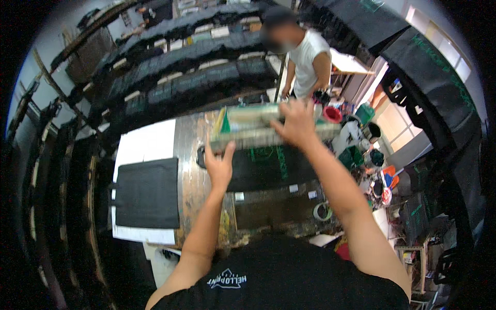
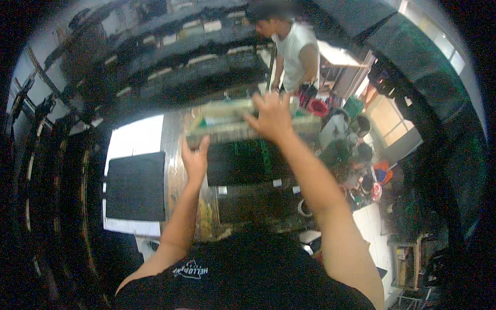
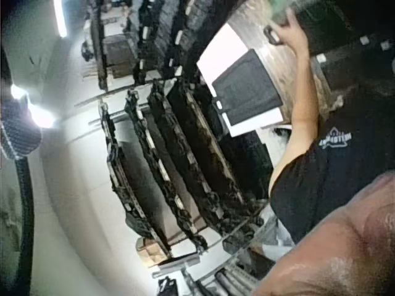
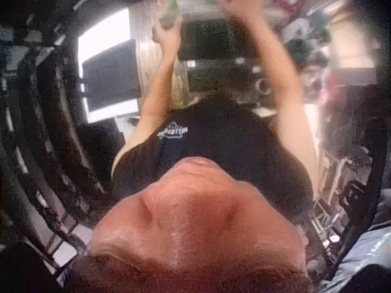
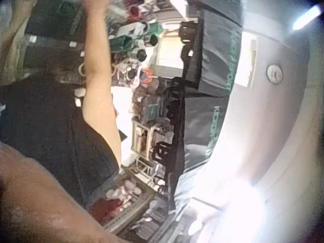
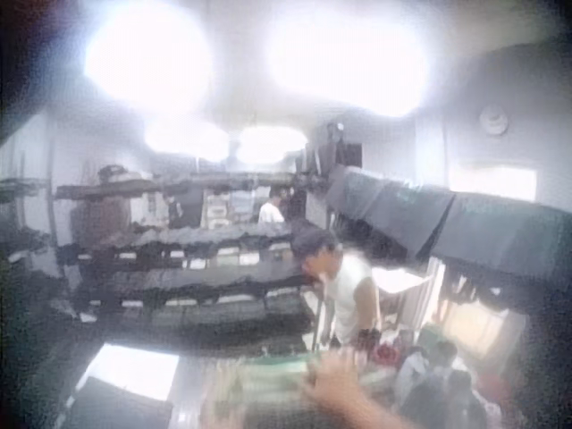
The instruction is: The person is screen printing a design onto black tote bags. They place a bag on a printing station, lower a screen, and drag a squeegee across the mesh to apply green ink before lifting the frame.
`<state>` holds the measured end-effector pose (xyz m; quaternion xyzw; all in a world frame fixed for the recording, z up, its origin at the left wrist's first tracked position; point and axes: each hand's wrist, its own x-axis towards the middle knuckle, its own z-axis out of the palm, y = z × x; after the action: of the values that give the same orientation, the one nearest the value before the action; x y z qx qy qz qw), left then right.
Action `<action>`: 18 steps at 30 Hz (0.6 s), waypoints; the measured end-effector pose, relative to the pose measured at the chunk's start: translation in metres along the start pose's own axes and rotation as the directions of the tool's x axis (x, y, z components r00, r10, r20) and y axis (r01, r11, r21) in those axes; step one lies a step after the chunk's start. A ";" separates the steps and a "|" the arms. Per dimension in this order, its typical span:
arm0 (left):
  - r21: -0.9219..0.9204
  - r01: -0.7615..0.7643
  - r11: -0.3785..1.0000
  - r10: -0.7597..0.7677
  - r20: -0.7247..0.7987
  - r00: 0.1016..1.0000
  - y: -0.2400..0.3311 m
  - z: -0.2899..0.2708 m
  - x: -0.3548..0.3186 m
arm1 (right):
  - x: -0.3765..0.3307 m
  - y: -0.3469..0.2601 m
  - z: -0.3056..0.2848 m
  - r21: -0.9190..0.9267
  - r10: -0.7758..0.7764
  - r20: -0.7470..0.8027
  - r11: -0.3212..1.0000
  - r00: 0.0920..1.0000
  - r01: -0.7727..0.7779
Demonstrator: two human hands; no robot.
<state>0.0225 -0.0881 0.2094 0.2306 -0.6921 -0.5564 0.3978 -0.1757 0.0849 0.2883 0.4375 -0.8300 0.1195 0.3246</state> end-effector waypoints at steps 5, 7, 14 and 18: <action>0.207 -0.167 0.964 0.174 -0.015 0.985 -0.050 0.000 0.015 | 0.066 0.018 -0.004 0.020 0.000 0.071 1.000 0.997 -0.002; 0.450 -0.081 0.889 0.096 -0.011 0.995 -0.115 -0.007 -0.005 | 0.080 0.022 -0.007 0.046 0.006 0.095 0.999 0.995 -0.011; 0.799 0.318 0.511 -0.521 -0.008 0.854 -0.195 -0.010 -0.092 | 0.119 0.034 0.002 0.092 0.034 0.070 0.995 0.997 -0.040; 0.726 0.366 0.582 -0.563 0.036 0.825 -0.186 0.000 -0.072 | 0.135 0.036 -0.002 0.098 0.047 0.131 0.993 0.990 -0.060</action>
<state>0.0407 -0.0841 0.0110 0.4605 -0.8078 -0.3670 0.0254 -0.2586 0.0201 0.3798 0.4378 -0.8535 0.1418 0.2443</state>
